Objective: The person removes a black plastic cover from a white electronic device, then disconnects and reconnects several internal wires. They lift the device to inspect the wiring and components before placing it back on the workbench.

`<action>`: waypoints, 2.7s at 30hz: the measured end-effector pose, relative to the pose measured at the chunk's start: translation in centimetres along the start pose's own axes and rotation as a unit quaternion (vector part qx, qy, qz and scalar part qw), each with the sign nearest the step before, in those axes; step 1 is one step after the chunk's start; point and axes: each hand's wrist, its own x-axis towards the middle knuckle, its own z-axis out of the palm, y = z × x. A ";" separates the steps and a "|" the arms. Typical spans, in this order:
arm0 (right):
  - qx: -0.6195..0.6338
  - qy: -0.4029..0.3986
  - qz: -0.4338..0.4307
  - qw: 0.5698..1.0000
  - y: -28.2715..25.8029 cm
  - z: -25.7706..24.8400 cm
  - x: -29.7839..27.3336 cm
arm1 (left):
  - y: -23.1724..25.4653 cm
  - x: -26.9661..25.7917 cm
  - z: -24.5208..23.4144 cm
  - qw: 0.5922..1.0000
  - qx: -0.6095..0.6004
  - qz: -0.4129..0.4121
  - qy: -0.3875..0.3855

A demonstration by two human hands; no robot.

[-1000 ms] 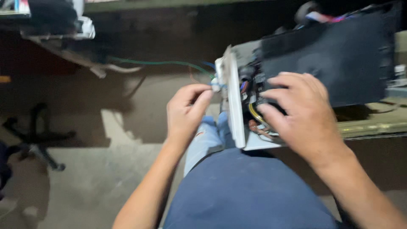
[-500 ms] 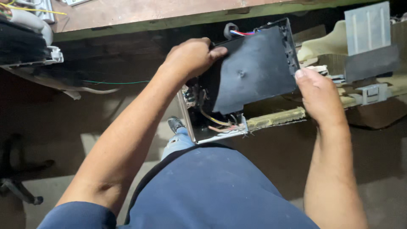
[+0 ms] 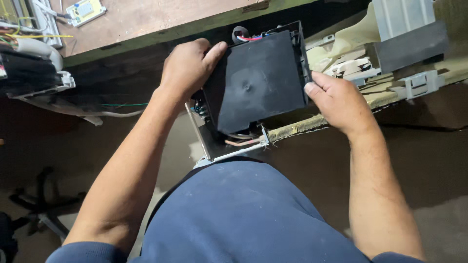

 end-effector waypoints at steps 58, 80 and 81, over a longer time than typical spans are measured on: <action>-0.249 -0.323 -0.148 0.901 7.9 -3.7 6.5 | 20.9 6.8 1.1 0.993 0.038 0.063 -0.087; -0.165 -0.278 -0.114 0.939 8.0 -5.2 6.3 | 16.6 11.6 -3.2 0.968 -0.131 0.064 -0.203; -0.159 -0.297 -0.106 0.936 7.5 -5.8 6.5 | 16.0 11.5 -3.7 0.956 -0.186 0.078 -0.214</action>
